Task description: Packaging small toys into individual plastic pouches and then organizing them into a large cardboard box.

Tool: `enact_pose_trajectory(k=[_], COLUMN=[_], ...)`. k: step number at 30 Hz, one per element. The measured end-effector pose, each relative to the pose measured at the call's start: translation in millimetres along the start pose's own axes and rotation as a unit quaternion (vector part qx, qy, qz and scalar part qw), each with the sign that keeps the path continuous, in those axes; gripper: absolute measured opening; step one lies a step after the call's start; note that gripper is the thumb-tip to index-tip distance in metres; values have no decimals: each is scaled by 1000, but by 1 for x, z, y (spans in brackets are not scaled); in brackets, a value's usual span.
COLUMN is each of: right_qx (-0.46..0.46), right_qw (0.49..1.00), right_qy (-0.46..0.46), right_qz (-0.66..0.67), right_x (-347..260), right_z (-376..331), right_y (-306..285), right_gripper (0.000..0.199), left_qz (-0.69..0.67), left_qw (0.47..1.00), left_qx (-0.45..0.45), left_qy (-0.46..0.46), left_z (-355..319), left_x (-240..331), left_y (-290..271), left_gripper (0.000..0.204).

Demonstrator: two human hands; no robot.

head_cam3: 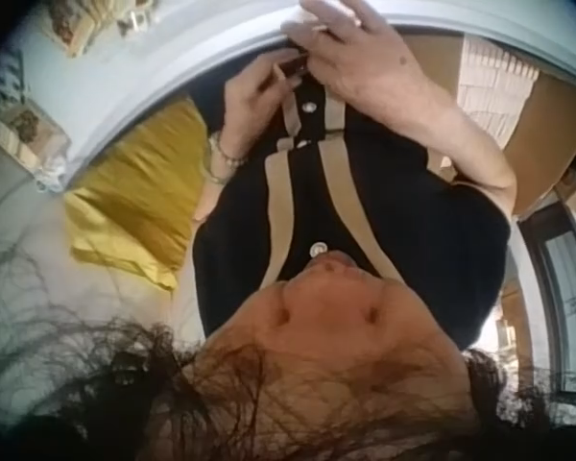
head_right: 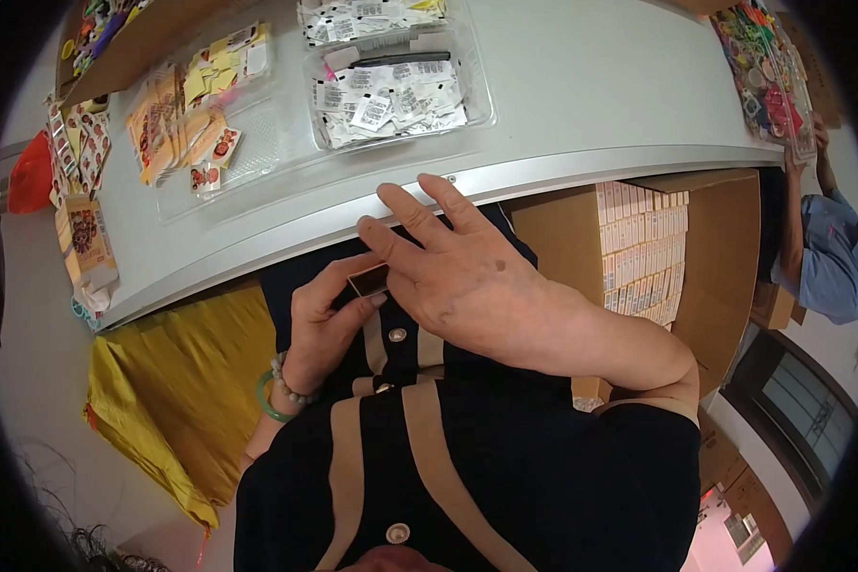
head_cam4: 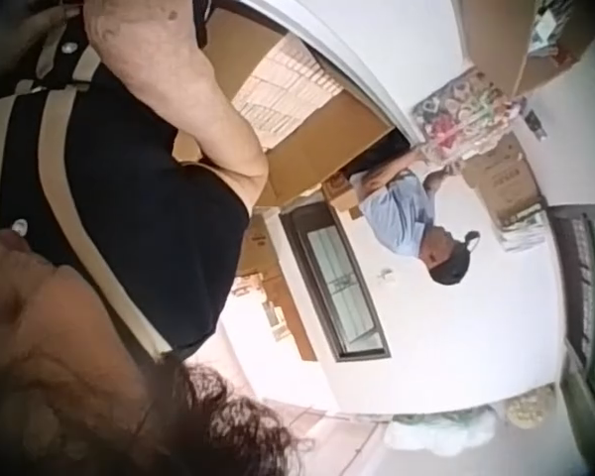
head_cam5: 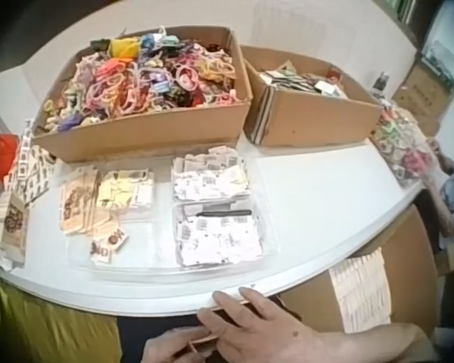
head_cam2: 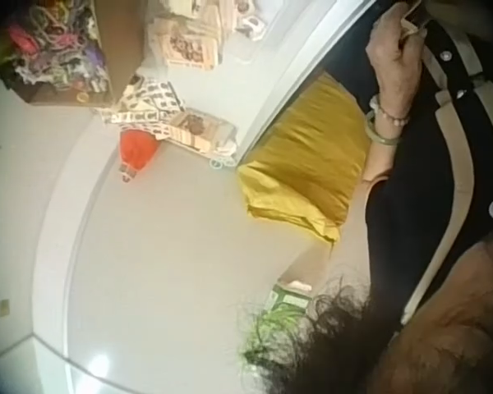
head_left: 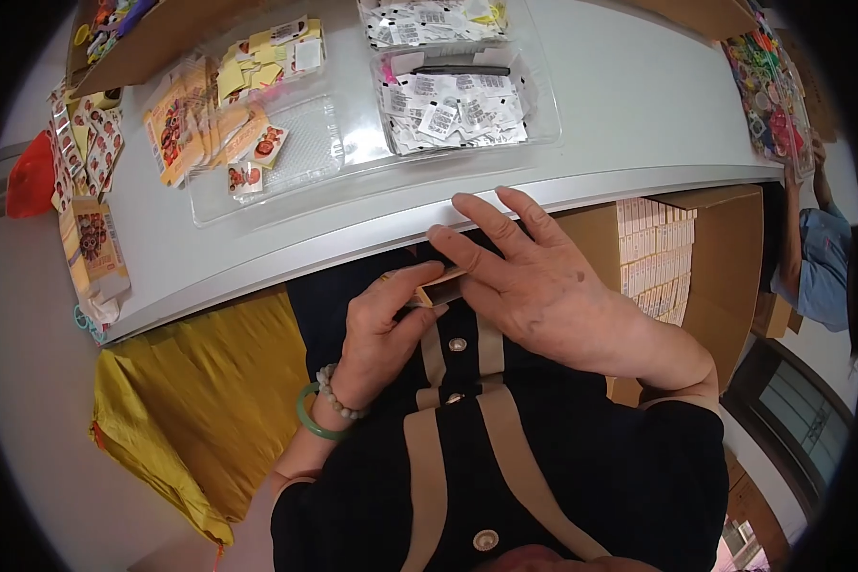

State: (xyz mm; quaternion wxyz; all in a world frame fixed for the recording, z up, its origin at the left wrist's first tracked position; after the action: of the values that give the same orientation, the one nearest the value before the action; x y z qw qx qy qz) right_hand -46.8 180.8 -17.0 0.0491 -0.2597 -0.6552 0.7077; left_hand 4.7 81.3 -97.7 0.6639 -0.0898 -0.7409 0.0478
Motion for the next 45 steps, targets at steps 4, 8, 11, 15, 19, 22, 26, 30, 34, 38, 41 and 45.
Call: enact_pose_trajectory(k=[4,8,11,15,19,22,26,30,34,38,41,45], right_qx=[-26,-47,-15,21,39,104,168,53,-16,-36,0,11], right_qw=[999,998,1000,999,995,942,641,555,569,579,548,536], right_qy=[8,15,22,25,41,111,250,296,277,300,335,357], right_qz=[18,-40,5,-1,83,298,706,776,774,758,766,765], right_x=[0,-5,-2,1,10,28,57,52,35,32,37,31], right_z=[0,-1,-3,-2,3,-8,-32,-35,-26,-19,-18,-9], right_y=[9,21,21,13,11,12,40,66,72,80,92,88], right_gripper=[11,12,11,11,14,19,34,30,27,22,18,13], left_qz=[2,21,48,-4,-52,-123,-123,-158,-173,-250,-293,-389], left_qw=[1000,1000,999,999,997,991,990,985,984,965,949,913], left_qx=[4,1,-9,10,10,35,37,53,32,2,-29,2], left_qy=[-9,-11,5,-40,-62,-50,-53,-38,-39,-75,-111,-122], left_z=[-1,2,1,0,1,-1,-4,-6,-8,-9,-8,-7], left_x=[-2,1,1,-7,-4,-6,-10,-7,-6,-12,-11,-12], left_y=[-1,0,-1,1,-1,-3,-7,-5,-3,0,1,-8], left_gripper=[34,33,35,35,35,35,36,37,37,37,32,29])
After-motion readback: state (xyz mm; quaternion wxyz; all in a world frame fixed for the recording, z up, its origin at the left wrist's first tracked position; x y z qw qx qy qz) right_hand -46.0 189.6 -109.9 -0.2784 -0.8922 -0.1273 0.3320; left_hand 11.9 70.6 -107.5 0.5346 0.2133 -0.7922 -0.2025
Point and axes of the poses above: each hand's wrist, its own z-axis towards the middle knuckle, its own y-axis out of the palm, x = y × z, the point moved 8 cm from there along z, towards the middle knuckle, and after that the axes turned 3 degrees about y, right-handed, at the moved point
